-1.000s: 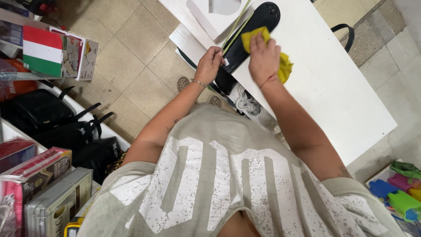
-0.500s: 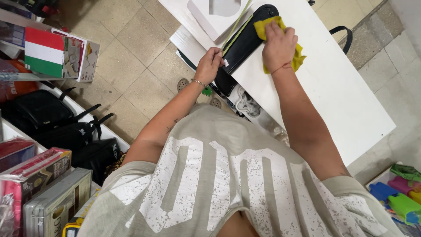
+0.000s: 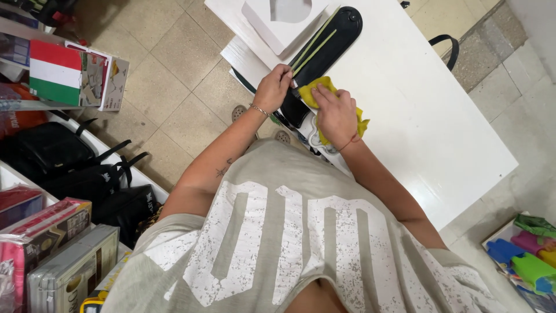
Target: Cleaning and wiping down various gift shop items using a cloth
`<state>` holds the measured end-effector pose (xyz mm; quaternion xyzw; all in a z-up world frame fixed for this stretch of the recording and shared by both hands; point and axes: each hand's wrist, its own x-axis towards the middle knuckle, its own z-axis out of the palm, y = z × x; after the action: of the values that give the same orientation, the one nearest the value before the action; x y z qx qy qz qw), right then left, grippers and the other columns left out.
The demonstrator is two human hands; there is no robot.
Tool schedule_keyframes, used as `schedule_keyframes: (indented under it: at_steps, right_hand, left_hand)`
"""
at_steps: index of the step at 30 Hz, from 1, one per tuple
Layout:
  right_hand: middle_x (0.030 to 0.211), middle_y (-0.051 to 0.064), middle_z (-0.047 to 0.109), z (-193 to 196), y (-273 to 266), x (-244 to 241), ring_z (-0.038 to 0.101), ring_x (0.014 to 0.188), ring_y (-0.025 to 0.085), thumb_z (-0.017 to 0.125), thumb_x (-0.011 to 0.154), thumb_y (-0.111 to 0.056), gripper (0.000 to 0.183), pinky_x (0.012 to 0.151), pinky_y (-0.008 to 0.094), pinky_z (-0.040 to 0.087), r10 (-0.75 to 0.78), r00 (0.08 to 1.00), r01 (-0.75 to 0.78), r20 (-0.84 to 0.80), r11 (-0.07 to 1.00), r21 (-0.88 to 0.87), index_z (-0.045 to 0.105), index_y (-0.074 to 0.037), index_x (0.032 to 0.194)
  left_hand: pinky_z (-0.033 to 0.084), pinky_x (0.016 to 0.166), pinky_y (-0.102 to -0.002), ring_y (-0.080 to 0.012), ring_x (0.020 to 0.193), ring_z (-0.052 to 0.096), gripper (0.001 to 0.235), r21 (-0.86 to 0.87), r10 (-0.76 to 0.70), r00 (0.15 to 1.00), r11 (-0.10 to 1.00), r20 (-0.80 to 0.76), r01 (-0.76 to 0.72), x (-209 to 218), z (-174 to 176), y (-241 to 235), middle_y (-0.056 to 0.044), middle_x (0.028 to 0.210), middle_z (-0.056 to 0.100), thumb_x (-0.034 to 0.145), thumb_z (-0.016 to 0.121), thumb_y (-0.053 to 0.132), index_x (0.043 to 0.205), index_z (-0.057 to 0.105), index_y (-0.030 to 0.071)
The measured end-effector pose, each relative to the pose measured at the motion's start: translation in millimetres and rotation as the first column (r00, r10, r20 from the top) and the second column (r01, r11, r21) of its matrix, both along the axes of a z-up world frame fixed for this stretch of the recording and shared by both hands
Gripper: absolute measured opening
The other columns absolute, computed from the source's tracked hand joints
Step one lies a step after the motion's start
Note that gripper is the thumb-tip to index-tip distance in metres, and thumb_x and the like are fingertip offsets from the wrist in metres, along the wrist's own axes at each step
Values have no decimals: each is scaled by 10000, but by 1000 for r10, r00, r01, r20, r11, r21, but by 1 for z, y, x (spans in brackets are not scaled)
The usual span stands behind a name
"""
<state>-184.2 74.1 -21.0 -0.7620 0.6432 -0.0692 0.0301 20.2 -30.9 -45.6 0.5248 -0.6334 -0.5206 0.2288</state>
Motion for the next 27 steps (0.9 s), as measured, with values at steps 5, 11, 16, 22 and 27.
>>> schedule_keyframes:
  at_steps: [5, 11, 16, 22, 27]
  right_hand:
    - [1422, -88, 635, -16, 22, -21, 538, 1111, 305, 537, 944, -161, 478, 830, 423, 460, -45, 995, 44, 84, 999, 21, 667, -281, 1388]
    - [1401, -95, 640, -23, 32, -24, 555, 1105, 309, 554, 938, -173, 487, 832, 431, 478, -45, 990, 45, 136, 999, 2, 657, -316, 1391]
    - [1383, -85, 653, -9, 39, -18, 573, 1089, 312, 554, 930, -169, 484, 837, 428, 494, -34, 986, 31, 164, 999, 17, 664, -319, 1377]
    - [1412, 40, 664, 9, 41, -16, 545, 984, 340, 505, 910, 16, 522, 910, 409, 455, 43, 955, -37, 293, 999, -24, 689, -182, 1357]
    - [1417, 2, 654, 7, 43, -21, 525, 998, 353, 533, 903, -4, 525, 837, 448, 480, 15, 960, -13, 280, 1000, -7, 679, -202, 1367]
  left_hand:
    - [575, 860, -429, -262, 942, 740, 253, -53, -59, 992, 996, 114, 66, -9, -13, 1, 17, 871, 780, 1057, 500, 310, 1193, 642, 152]
    - [613, 872, -475, -352, 1047, 726, 338, -114, -63, 973, 989, 222, 90, -16, -8, -6, -147, 1065, 755, 1025, 564, 258, 1316, 583, 88]
    - [616, 900, -448, -375, 1080, 714, 350, -190, -72, 947, 972, 314, 137, -26, -9, -10, -187, 1123, 709, 1014, 572, 177, 1341, 580, 53]
    - [531, 968, -490, -418, 1131, 632, 438, -265, -30, 979, 961, 201, 83, -33, -6, -7, -254, 1283, 604, 942, 612, 21, 1373, 537, 37]
    - [558, 877, -498, -429, 1048, 652, 402, -416, -14, 967, 901, 255, 123, -28, -14, -7, -235, 1288, 538, 867, 712, -4, 1247, 600, 63]
